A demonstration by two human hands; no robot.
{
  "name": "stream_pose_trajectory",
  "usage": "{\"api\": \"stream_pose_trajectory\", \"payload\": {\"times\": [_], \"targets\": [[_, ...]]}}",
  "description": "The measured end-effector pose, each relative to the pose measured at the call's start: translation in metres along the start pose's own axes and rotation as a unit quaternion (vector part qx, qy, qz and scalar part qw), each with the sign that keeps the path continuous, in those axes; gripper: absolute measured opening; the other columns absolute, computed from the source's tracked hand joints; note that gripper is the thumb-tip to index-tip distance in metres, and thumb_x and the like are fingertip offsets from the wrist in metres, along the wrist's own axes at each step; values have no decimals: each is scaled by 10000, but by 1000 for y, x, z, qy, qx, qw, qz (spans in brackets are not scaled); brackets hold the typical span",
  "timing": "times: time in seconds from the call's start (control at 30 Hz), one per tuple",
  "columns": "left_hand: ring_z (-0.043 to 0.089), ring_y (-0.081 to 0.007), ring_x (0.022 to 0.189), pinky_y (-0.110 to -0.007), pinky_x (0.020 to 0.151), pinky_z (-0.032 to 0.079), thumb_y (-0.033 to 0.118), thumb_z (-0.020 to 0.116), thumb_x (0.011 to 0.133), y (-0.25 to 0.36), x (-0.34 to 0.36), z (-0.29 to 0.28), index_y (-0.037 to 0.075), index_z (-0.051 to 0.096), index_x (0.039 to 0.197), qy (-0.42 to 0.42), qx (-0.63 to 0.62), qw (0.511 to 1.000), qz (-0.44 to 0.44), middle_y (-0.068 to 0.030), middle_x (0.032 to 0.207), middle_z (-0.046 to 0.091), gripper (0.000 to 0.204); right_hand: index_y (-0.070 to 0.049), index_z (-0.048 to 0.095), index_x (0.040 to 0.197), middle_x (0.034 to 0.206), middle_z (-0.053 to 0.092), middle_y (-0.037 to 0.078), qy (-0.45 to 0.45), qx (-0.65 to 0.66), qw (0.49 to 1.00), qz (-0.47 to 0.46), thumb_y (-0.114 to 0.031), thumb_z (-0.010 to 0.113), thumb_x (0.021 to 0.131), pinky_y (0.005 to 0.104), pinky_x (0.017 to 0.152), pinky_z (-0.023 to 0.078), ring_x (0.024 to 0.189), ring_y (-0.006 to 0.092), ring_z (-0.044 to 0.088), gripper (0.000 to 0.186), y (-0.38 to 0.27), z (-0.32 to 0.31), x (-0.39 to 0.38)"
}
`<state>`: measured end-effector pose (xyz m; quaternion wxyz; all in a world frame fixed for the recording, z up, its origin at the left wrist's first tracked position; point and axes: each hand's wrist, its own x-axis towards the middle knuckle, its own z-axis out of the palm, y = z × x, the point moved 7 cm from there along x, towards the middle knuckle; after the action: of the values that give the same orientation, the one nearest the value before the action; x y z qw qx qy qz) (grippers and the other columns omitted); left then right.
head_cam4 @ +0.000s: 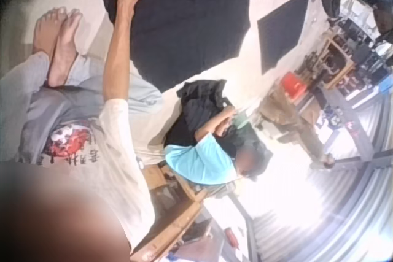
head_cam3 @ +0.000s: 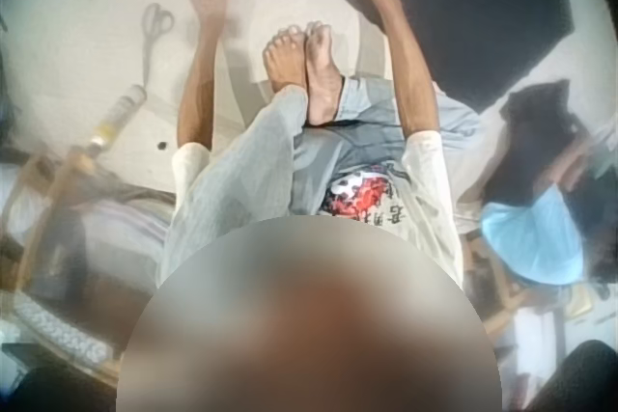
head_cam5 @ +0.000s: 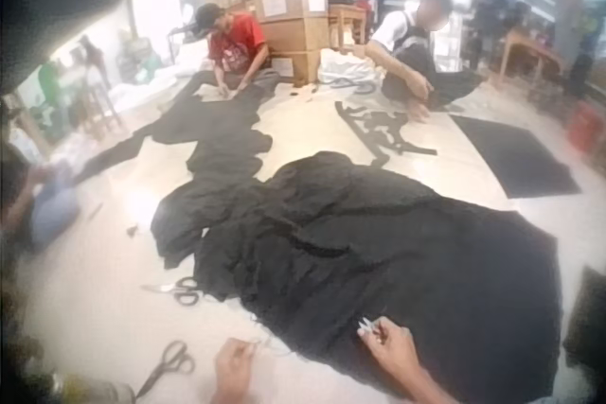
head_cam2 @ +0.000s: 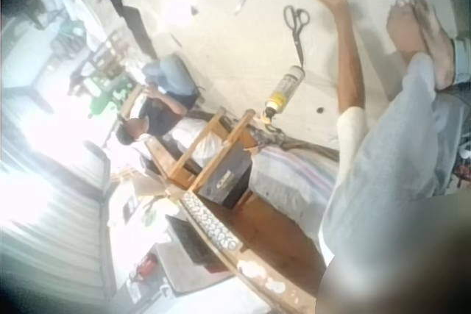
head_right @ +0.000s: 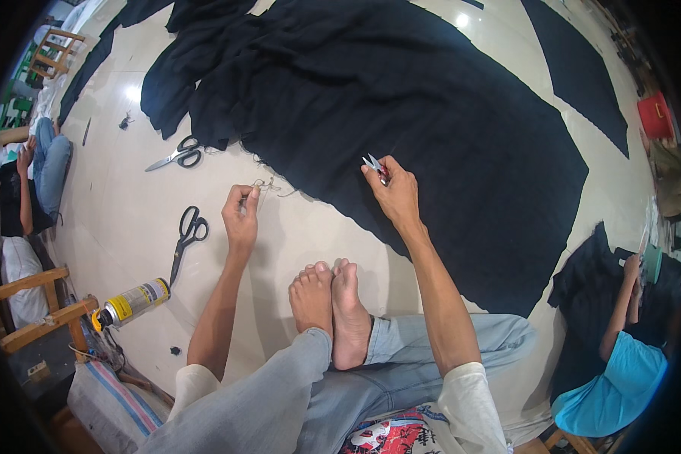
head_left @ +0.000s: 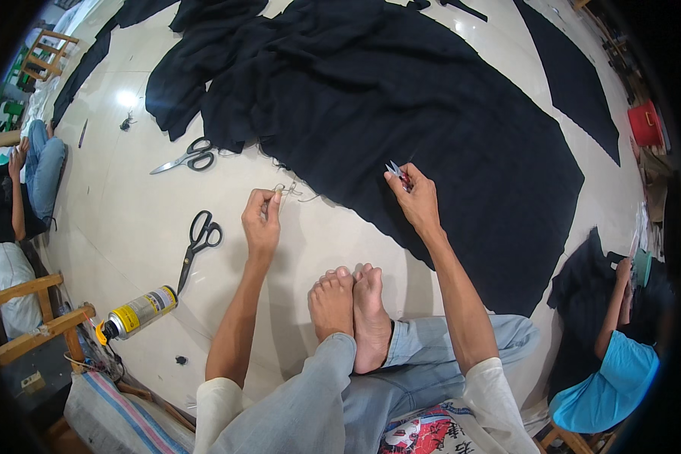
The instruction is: The person sits on the floor and uses small scissors to trim loose threads and edges from a large piece of black fabric. They repeatedly snip small sections along the fabric's perimeter while other people work nearby.
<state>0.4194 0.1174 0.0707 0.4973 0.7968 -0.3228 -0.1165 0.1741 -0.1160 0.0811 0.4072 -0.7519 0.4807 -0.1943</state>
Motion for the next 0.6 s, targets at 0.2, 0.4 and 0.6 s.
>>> {"api": "stream_pose_trajectory", "payload": {"times": [0.2, 0.4, 0.6], "targets": [[562, -297, 1054, -451, 932, 412, 101, 733, 899, 17, -14, 6, 33, 617, 1041, -15, 232, 970, 64, -81, 1123, 627, 196, 5, 679, 942, 628, 595, 108, -9, 6, 1000, 11, -375, 754, 942, 375, 578, 420, 561, 188, 521, 386, 2, 0, 0], [497, -323, 1230, -473, 1056, 370, 162, 801, 856, 63, -19, 31, 51, 624, 1260, -26, 204, 963, 173, -111, 1387, 543, 455, 4, 677, 936, 626, 578, 91, -4, 18, 1000, 8, -366, 755, 944, 368, 578, 411, 570, 172, 499, 378, 4, 1, 1], [595, -285, 1146, -440, 1003, 445, 94, 794, 857, 43, -2, 63, 60, 698, 1196, -92, 254, 918, 291, -68, 1264, 644, 355, 3, 670, 927, 636, 579, 82, -13, 15, 1000, 15, -368, 754, 949, 359, 583, 408, 588, 155, 494, 382, 1, 0, 1]]}}
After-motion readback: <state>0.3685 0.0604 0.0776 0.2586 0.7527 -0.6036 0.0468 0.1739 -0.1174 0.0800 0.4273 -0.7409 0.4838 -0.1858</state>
